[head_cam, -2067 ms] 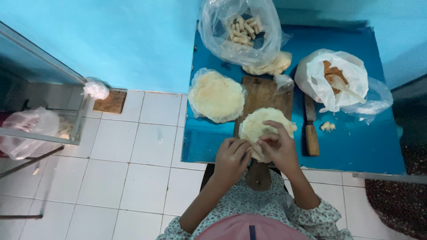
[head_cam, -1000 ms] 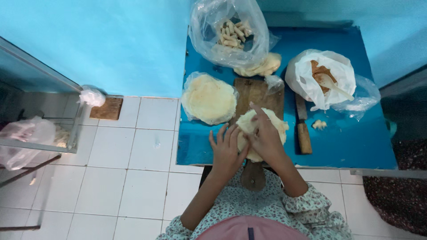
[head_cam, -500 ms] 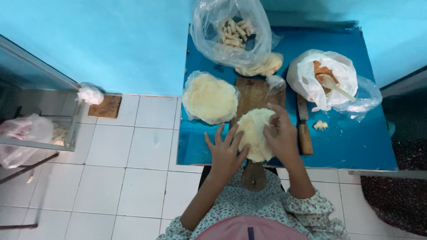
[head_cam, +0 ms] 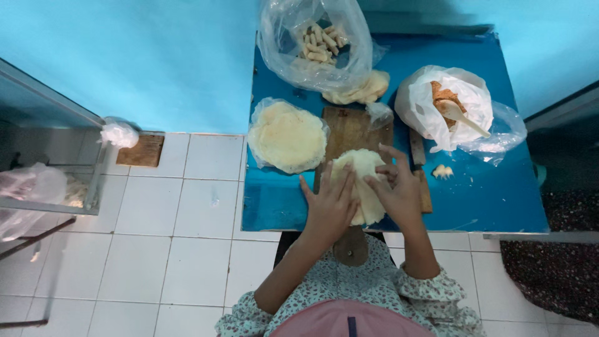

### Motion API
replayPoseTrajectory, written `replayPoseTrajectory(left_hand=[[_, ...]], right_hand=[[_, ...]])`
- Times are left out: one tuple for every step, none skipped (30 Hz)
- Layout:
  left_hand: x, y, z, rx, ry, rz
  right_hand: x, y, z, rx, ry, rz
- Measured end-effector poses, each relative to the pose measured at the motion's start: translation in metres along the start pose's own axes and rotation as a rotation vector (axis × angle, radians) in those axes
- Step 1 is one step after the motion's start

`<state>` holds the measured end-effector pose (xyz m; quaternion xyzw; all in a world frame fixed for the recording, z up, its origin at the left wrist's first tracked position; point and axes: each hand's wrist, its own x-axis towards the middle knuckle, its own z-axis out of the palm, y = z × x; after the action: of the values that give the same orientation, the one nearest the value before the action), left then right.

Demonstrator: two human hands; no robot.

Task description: The person stacks thin round dough wrappers on a wooden board, presses and aligns them, then uses a knife to cut the stack into smaller pieces. They fold and arrange the cut pieces on the table beside the board.

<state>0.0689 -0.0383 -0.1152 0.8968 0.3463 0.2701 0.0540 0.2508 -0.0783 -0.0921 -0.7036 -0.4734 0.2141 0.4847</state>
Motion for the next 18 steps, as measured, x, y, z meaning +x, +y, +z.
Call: replayPoseTrajectory(left_hand=[[0.001, 0.0, 0.002, -0.015, -0.019, -0.007], [0.002, -0.001, 0.003, -0.025, -0.036, -0.02], [0.002, -0.002, 0.003, -0.035, -0.053, -0.035], [0.001, -0.002, 0.003, -0.044, -0.072, -0.052], [0.001, -0.003, 0.004, -0.029, -0.078, -0.052], [0.0, -0.004, 0.004, -0.017, -0.083, -0.05], [0.0, -0.004, 0.004, -0.006, -0.087, -0.046], [0.0, -0.004, 0.004, -0.004, -0.091, -0.046], [-0.001, -0.005, 0.003, -0.002, -0.095, -0.046], [-0.002, -0.005, 0.002, 0.002, -0.1, -0.047], [-0.002, -0.005, 0.002, 0.007, -0.101, -0.045], [-0.002, -0.005, 0.001, 0.012, -0.1, -0.043], [-0.002, -0.005, 0.0, 0.018, -0.099, -0.04], [-0.002, -0.005, 0.0, 0.014, -0.099, -0.041], [-0.001, -0.004, -0.001, 0.01, -0.099, -0.042], [0.0, -0.005, -0.001, 0.006, -0.098, -0.042], [0.001, -0.004, -0.001, 0.003, -0.098, -0.043], [0.0, -0.004, -0.002, -0.001, -0.096, -0.044]], right_hand=[[0.0, 0.001, -0.002, 0.04, 0.032, 0.0], [0.001, 0.003, -0.006, 0.081, 0.064, -0.003], [0.002, 0.005, -0.011, 0.122, 0.094, -0.007], [0.002, 0.008, -0.016, 0.217, 0.106, -0.005], [0.002, 0.012, -0.022, 0.313, 0.118, -0.001], [0.001, 0.015, -0.024, 0.407, 0.132, 0.002], [-0.001, 0.017, -0.028, 0.387, 0.159, 0.037], [-0.004, 0.019, -0.033, 0.366, 0.186, 0.071], [-0.006, 0.021, -0.038, 0.346, 0.213, 0.106], [-0.007, 0.022, -0.041, 0.365, 0.228, 0.113], [-0.009, 0.023, -0.045, 0.386, 0.243, 0.12], [-0.01, 0.024, -0.05, 0.406, 0.257, 0.126], [-0.01, 0.025, -0.056, 0.417, 0.265, 0.109], [-0.01, 0.025, -0.061, 0.427, 0.272, 0.094], [-0.01, 0.025, -0.066, 0.437, 0.28, 0.077], [-0.01, 0.023, -0.072, 0.438, 0.309, 0.074], [-0.012, 0.022, -0.08, 0.436, 0.337, 0.074], [-0.014, 0.018, -0.085, 0.435, 0.365, 0.073]])
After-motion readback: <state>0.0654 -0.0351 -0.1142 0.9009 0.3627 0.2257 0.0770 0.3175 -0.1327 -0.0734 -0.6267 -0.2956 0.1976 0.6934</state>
